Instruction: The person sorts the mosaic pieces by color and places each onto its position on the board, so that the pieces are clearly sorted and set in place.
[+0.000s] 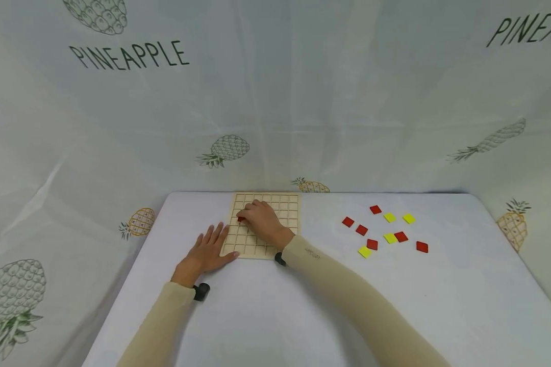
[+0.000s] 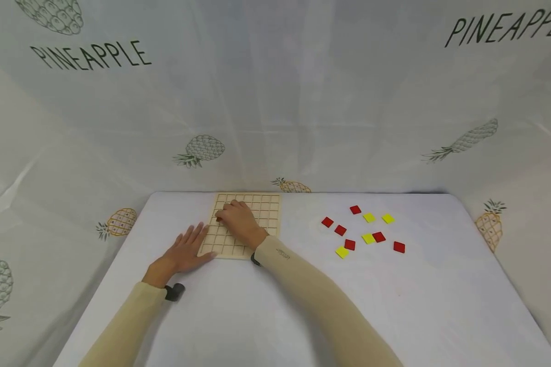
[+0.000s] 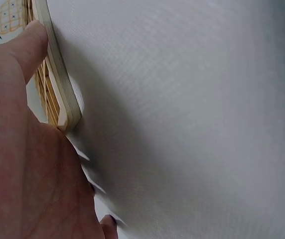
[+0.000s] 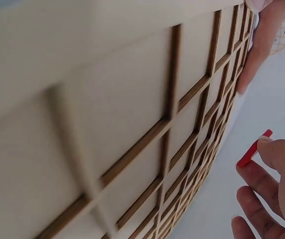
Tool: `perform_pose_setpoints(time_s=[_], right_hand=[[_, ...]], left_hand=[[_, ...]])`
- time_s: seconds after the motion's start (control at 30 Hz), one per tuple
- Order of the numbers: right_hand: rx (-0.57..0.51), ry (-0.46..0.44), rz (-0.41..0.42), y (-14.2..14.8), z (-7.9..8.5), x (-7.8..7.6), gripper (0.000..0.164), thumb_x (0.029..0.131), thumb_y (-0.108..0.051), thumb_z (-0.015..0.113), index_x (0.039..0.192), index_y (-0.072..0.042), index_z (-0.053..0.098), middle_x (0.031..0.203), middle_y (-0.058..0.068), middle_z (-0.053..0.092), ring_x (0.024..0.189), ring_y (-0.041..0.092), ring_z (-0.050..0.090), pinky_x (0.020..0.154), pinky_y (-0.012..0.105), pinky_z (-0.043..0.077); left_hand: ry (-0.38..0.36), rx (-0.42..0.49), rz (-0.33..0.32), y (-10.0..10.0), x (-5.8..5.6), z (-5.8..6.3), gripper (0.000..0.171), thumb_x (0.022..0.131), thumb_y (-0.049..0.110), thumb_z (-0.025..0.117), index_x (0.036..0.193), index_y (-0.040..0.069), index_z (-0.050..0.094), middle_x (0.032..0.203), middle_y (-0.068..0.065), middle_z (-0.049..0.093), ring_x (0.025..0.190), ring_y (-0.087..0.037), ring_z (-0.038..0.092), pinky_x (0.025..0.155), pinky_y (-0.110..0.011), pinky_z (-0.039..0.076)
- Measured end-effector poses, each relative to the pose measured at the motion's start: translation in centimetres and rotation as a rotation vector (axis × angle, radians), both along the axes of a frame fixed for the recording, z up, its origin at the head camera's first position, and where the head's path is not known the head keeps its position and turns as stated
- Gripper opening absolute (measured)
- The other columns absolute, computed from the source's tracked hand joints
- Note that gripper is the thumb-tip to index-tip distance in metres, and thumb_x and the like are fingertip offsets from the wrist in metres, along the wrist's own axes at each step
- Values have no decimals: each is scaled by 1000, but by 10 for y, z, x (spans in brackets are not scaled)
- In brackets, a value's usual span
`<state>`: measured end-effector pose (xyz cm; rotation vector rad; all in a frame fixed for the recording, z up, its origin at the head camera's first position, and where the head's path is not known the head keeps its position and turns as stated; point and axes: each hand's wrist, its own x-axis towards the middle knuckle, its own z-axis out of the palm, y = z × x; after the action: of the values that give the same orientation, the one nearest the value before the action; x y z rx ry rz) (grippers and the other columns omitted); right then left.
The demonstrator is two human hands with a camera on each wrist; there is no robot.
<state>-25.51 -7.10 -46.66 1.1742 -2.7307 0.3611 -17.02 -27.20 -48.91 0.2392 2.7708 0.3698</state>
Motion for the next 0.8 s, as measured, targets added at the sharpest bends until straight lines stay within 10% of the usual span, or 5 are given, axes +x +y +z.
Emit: perform_pose_setpoints(time_s=[0.2,0.8], right_hand=[[65,-18,-29,-18,0,-3,27,107,-23,66,132,-21,75,125,-2,75,118,20,64,108,38,50],[132,-58,-50,-41,-9,-12,26,104,-23,71,129,-19,76,124,-1,74,120,20,64,113,41,48]], left_hand=[[33,-13,-11,-7,-3,-14,97,104,62,52,170,3,11,177,-22,4,162,-47,2,128,-66,8],[4,-42,12,1,1,-2,92,108,56,51,170,2,10,177,-21,4,163,-45,2,129,-63,7]])
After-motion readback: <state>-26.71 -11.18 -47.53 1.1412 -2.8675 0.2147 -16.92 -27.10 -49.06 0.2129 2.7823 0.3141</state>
